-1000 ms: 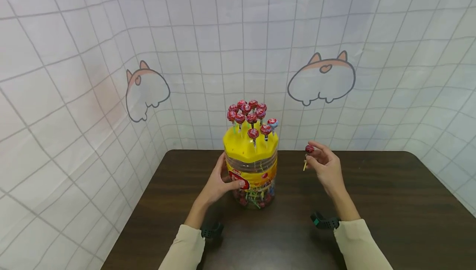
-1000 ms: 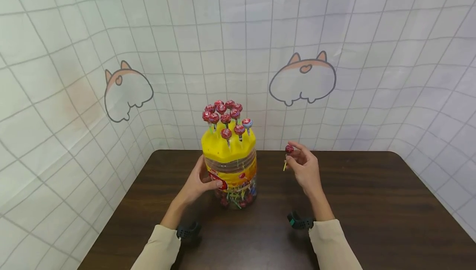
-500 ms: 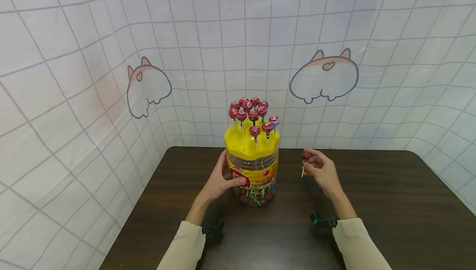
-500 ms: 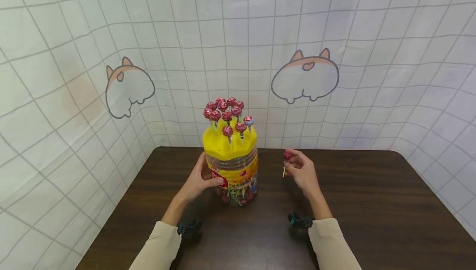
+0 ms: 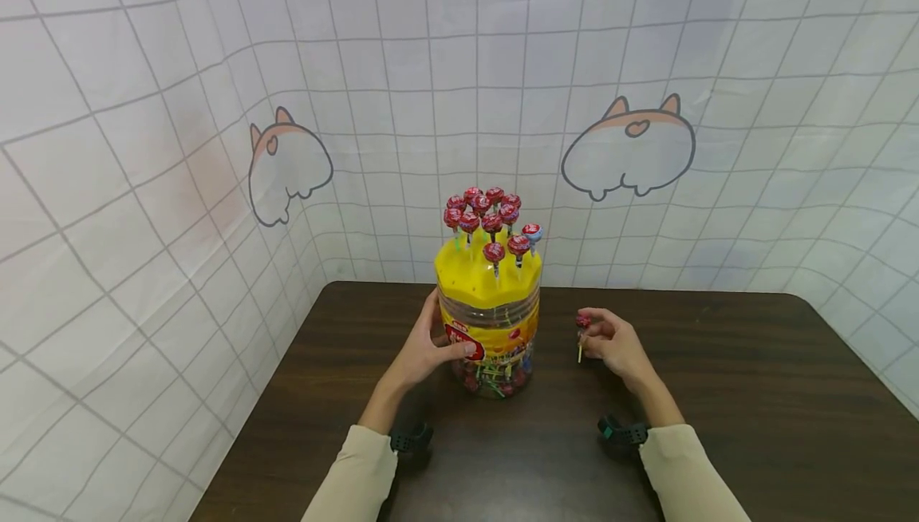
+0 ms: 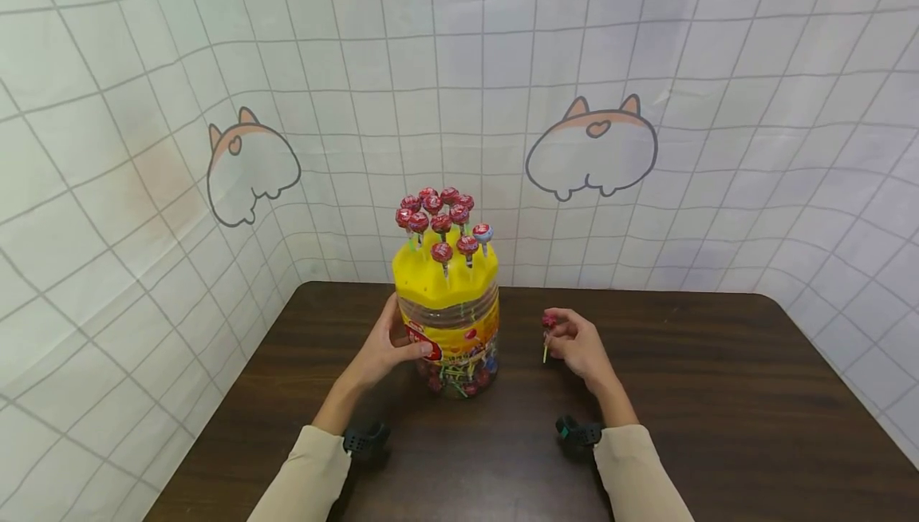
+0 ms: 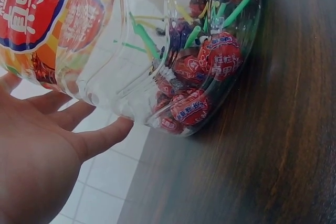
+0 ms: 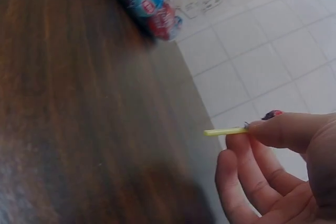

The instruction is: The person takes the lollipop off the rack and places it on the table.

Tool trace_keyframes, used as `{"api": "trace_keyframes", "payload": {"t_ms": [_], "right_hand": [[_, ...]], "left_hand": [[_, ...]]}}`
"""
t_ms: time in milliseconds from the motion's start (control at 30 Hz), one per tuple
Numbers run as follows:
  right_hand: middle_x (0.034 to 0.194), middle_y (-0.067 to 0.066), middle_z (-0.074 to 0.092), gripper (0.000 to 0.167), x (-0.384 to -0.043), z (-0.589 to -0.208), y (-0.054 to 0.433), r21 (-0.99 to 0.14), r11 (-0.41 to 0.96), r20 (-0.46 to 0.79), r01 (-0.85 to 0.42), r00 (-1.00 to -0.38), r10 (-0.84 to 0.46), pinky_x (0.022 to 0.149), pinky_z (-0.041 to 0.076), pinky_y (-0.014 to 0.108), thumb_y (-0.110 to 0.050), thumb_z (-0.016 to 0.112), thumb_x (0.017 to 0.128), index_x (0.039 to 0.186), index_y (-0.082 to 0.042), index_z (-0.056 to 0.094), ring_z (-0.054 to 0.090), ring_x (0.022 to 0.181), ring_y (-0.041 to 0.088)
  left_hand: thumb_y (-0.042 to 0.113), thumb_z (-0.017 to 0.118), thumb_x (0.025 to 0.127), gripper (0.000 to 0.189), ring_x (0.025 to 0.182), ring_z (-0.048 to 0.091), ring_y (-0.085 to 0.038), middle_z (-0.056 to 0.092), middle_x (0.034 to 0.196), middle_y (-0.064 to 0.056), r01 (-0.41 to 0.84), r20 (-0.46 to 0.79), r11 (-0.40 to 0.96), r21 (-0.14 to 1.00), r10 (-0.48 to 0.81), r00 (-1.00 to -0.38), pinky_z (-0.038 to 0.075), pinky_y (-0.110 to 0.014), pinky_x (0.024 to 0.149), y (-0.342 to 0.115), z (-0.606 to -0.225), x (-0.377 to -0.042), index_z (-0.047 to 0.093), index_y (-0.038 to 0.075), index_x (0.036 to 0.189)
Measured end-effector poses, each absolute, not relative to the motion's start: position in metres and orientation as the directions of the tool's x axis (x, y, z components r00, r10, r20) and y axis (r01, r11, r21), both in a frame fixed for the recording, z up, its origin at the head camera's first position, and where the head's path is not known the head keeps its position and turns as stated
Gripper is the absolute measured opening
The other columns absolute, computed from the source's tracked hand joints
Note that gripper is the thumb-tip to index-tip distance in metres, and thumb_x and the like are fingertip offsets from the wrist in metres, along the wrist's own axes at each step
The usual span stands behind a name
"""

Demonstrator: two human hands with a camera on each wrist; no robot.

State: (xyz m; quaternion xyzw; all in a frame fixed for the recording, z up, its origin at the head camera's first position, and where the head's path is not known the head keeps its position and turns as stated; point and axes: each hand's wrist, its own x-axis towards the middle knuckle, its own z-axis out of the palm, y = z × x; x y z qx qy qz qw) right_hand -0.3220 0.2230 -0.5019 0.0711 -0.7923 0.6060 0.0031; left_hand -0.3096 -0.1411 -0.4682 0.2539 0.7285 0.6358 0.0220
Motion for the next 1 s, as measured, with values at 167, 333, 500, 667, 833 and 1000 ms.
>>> {"api": "trace_keyframes", "payload": {"t_ms": [167,333,500,667,833,1000], "right_hand": [[0.106,0.027,0.066,0.051,-0.324,-0.507,0.223,-0.954,0.286,0.058,-0.094,-0.989,-0.133,0.075,0.060,0.029,0.004,0.064,0.096,0.144,0.002,0.050,0.070,0.086,0.016],[0.105,0.027,0.068,0.049,-0.325,-0.510,0.225,-0.945,0.312,0.054,-0.096,-0.989,-0.140,0.075,0.060,0.029,0.004,0.063,0.096,0.143,0.003,0.051,0.069,0.086,0.018],[0.103,0.025,0.069,0.048,-0.329,-0.512,0.226,-0.931,0.346,0.067,-0.120,-0.985,-0.161,0.077,0.060,0.028,0.001,0.065,0.096,0.142,0.003,0.052,0.069,0.088,0.019],[0.101,0.022,0.070,0.046,-0.332,-0.513,0.225,-0.928,0.347,0.079,-0.135,-0.982,-0.172,0.082,0.061,0.026,0.003,0.067,0.095,0.139,0.004,0.054,0.070,0.093,0.021],[0.104,0.024,0.070,0.046,-0.339,-0.513,0.225,-0.926,0.354,0.067,-0.133,-0.979,-0.193,0.081,0.060,0.028,0.004,0.067,0.095,0.139,0.005,0.055,0.070,0.093,0.021],[0.107,0.026,0.071,0.047,-0.348,-0.511,0.227,-0.914,0.385,0.048,-0.126,-0.977,-0.206,0.080,0.058,0.027,0.002,0.068,0.095,0.140,0.004,0.054,0.070,0.093,0.019]], "left_hand": [[0.032,0.081,0.088,0.099,0.136,0.050,-0.032,0.047,0.151,-0.007,0.334,0.283,0.063,0.941,0.395,-0.874,0.042,-0.065,0.112,-0.141,-0.468,-0.310,0.016,0.039,0.161],[0.030,0.081,0.088,0.099,0.136,0.049,-0.032,0.046,0.151,-0.008,0.330,0.280,0.063,0.942,0.397,-0.874,0.041,-0.065,0.113,-0.140,-0.467,-0.309,0.015,0.039,0.162],[0.026,0.080,0.089,0.098,0.136,0.050,-0.032,0.046,0.152,-0.008,0.325,0.279,0.051,0.944,0.398,-0.874,0.041,-0.065,0.113,-0.140,-0.468,-0.309,0.015,0.037,0.162],[0.026,0.080,0.090,0.097,0.135,0.050,-0.032,0.046,0.151,-0.009,0.321,0.280,0.036,0.946,0.403,-0.871,0.042,-0.063,0.113,-0.141,-0.468,-0.309,0.015,0.035,0.162],[0.027,0.080,0.090,0.097,0.134,0.049,-0.031,0.045,0.151,-0.009,0.322,0.281,0.035,0.946,0.406,-0.870,0.042,-0.063,0.112,-0.140,-0.468,-0.309,0.016,0.036,0.162],[0.028,0.080,0.089,0.097,0.133,0.049,-0.031,0.046,0.150,-0.008,0.327,0.285,0.038,0.944,0.402,-0.870,0.043,-0.063,0.112,-0.140,-0.469,-0.309,0.016,0.036,0.162]]}}
